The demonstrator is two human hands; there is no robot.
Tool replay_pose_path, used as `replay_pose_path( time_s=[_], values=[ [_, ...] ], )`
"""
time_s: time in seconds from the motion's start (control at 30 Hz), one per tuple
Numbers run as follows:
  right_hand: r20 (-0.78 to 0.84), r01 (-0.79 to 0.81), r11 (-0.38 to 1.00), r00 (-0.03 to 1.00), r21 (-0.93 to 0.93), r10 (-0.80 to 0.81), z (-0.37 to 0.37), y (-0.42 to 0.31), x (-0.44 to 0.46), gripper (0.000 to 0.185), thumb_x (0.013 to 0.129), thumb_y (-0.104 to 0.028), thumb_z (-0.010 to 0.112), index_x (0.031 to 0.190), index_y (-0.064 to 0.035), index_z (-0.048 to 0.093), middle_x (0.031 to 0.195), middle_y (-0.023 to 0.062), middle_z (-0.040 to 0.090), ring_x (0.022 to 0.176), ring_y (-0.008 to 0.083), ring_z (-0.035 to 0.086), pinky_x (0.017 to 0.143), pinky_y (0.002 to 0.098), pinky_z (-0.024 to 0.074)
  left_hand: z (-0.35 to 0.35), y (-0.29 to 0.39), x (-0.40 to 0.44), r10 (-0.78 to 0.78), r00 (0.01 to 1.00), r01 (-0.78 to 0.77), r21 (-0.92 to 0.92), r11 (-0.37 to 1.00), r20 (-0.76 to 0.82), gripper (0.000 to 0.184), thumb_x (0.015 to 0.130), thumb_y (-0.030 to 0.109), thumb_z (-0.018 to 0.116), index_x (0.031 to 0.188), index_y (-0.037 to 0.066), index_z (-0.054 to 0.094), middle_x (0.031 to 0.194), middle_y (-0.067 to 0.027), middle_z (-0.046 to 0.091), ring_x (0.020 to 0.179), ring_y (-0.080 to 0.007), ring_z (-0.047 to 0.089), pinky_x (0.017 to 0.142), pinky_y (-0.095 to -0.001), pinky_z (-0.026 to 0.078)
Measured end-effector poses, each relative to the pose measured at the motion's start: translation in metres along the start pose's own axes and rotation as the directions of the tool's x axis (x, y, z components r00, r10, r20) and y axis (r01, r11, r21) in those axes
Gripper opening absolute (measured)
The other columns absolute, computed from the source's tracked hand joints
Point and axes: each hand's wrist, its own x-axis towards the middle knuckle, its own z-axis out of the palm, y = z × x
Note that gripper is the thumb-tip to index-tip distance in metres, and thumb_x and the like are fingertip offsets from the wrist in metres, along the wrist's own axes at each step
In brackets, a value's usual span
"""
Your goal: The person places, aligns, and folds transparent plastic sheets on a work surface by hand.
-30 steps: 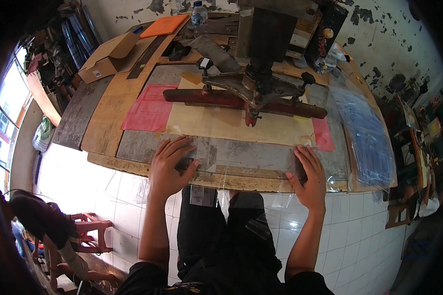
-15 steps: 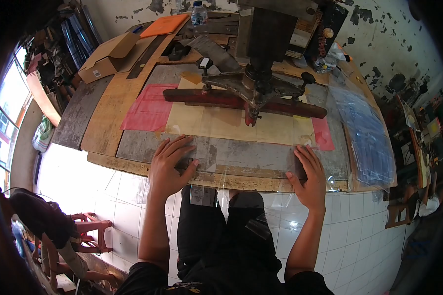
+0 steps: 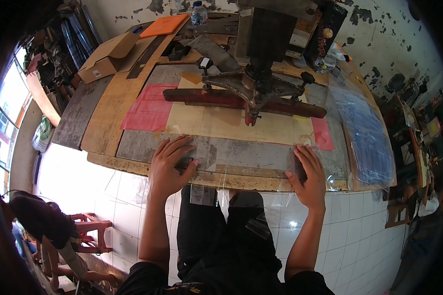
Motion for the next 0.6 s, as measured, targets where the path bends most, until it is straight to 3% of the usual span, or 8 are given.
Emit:
replay_pose_path(
  time_s=[0.53,0.6],
  values=[
    [0.0,0.058,0.998,0.998,-0.017,-0.058,-0.007,-0.003,0.001,0.057,0.097,-0.035,0.074,0.144,-0.0052,0.063,0.154,0.0115,0.058,0.151,0.0329,0.044,0.126,0.051,0.0317,0.001,-0.004,-0.004,0.04,0.999,-0.039,0.022,0.999,-0.019,0.035,0.086,0.021,0.078,0.119,0.01,0.075,0.14,-0.0067,0.07,0.14,-0.0291,0.059,0.122,-0.0531,0.038],
    [0.032,0.031,0.99,0.999,0.137,-0.036,-0.011,0.0,0.002,0.051,0.099,-0.029,0.072,0.144,-0.0057,0.062,0.155,0.0123,0.058,0.151,0.0336,0.045,0.127,0.0501,0.0301,0.002,-0.006,-0.005,0.04,0.999,-0.04,0.021,0.999,-0.021,0.035,0.087,0.024,0.078,0.118,0.009,0.075,0.14,-0.0074,0.07,0.139,-0.0285,0.059,0.122,-0.0526,0.038]
  ],
)
